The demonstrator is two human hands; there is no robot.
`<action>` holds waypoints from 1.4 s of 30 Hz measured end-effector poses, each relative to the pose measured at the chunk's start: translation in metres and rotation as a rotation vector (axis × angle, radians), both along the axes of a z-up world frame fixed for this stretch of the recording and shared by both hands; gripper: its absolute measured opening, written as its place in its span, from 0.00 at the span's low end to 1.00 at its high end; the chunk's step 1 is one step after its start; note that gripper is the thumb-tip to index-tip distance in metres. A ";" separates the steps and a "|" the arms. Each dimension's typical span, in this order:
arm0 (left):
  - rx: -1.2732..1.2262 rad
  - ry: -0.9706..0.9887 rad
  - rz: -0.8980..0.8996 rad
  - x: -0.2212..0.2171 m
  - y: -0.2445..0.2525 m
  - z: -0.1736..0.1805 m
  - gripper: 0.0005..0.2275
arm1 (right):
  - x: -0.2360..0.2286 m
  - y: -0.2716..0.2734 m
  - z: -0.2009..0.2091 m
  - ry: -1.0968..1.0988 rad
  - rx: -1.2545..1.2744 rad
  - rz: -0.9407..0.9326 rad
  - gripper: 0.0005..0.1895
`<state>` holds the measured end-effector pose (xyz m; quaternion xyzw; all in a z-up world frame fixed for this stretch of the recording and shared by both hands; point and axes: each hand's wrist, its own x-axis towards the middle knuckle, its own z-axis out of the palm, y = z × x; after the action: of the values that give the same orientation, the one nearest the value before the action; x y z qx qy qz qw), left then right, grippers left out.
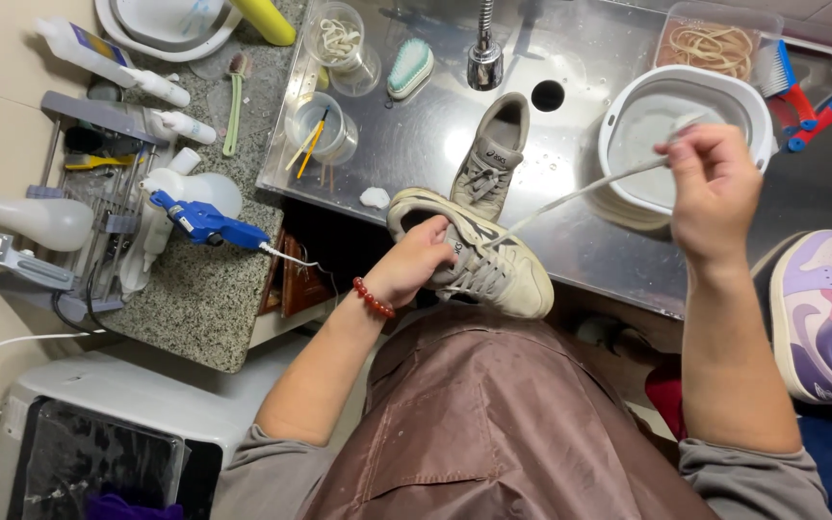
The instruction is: The person removes the old shoelaces from a pair of beige sneakers and then threads new white shoelaces through the eyelets of both shoes. The task is performed at a sink area with various cleaning supplies visible.
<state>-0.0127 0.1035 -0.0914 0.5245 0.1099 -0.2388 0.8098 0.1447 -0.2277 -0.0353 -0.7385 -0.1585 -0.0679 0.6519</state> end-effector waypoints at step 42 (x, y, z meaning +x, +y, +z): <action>-0.176 -0.388 0.769 0.013 -0.050 0.102 0.16 | -0.102 0.132 0.065 -0.278 -0.413 0.194 0.07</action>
<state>0.0002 0.0531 0.0105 0.4095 0.1223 0.1747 0.8871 0.0427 -0.0952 0.0295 -0.8209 -0.3271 -0.0722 0.4626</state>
